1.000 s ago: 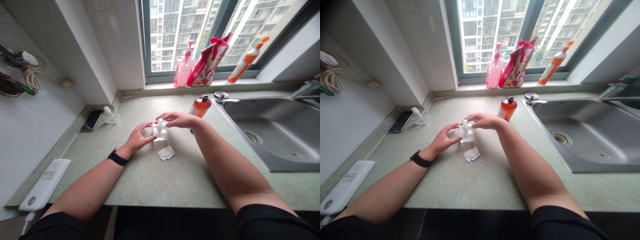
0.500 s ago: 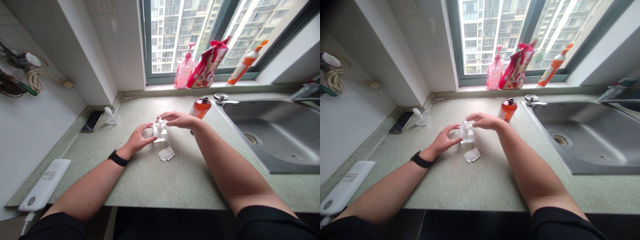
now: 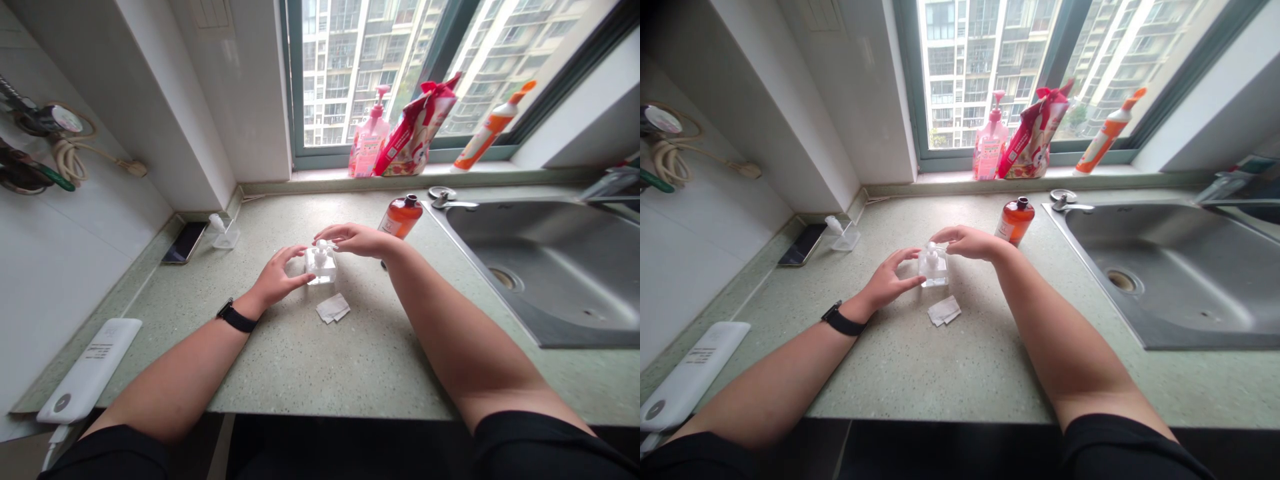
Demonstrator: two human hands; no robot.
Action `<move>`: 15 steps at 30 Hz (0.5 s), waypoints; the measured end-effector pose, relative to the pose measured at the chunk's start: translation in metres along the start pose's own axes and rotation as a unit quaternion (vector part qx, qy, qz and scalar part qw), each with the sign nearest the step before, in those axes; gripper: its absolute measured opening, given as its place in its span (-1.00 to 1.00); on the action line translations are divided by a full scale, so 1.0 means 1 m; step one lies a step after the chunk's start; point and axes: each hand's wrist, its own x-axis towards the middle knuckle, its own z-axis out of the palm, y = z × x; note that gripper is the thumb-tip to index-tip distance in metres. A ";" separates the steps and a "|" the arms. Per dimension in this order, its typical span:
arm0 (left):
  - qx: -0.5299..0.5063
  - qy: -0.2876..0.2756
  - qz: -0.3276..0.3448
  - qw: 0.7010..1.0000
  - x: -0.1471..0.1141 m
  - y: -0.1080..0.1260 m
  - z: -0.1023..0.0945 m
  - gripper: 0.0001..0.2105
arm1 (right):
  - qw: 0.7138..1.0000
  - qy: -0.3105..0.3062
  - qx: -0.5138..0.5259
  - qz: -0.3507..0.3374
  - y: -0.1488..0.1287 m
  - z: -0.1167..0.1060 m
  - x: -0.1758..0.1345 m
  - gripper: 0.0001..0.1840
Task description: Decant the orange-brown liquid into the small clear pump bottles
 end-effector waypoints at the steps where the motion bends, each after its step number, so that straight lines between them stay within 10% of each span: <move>1: -0.001 0.000 -0.001 1.000 0.000 0.000 0.000 -0.44 | 1.000 -0.009 -0.004 -0.009 -0.003 0.002 0.000 -0.58; 15: -0.001 0.001 -0.003 1.000 0.000 0.000 0.000 -0.43 | 0.999 -0.047 -0.018 -0.002 -0.003 -0.002 -0.002 -0.51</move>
